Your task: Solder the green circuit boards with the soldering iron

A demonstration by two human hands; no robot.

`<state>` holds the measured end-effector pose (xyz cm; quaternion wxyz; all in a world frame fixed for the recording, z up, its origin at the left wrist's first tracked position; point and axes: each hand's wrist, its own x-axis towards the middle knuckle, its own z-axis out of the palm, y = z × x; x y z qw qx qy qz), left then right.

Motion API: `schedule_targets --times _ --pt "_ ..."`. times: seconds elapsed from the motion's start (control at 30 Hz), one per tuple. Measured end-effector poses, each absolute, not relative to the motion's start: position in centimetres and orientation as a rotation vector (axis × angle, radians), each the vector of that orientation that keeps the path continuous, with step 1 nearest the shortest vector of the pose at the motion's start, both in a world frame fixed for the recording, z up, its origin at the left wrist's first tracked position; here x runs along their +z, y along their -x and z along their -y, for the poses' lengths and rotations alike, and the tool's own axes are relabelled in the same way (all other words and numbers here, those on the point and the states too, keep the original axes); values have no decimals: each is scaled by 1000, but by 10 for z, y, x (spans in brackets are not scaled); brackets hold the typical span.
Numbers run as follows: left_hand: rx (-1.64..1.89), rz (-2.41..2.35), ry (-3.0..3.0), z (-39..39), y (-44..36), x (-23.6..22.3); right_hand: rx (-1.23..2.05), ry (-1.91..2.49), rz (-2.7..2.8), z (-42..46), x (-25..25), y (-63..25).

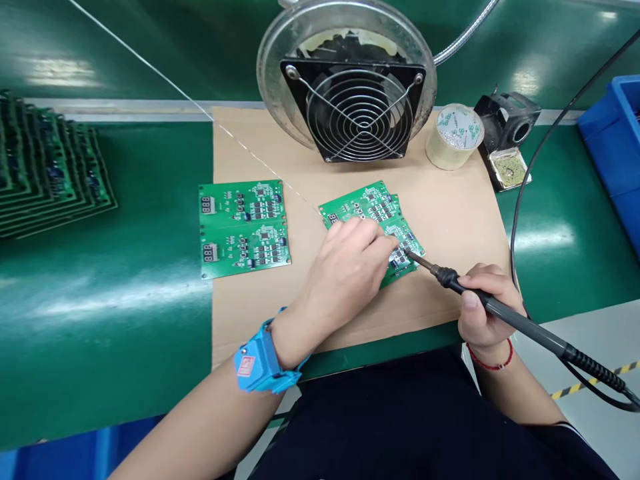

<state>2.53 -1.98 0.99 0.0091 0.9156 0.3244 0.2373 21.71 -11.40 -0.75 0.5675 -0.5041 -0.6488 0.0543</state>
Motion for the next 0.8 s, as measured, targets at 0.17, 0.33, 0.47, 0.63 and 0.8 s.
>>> schedule_targets --times 0.17,0.33,0.47,0.63,0.8 --pt "774 -1058 -2790 17 -22 11 124 1205 1535 114 -7 -218" --pt "765 -1102 -2820 16 -21 12 133 1194 1527 114 -8 -218" --pt "795 -1123 -2839 17 -20 14 128 1195 1539 114 -7 -218" --pt "790 -1183 -2778 21 -21 16 112 1190 1558 114 -6 -217" --pt "661 -1200 -2685 24 -23 14 83 1165 1523 114 -7 -217"
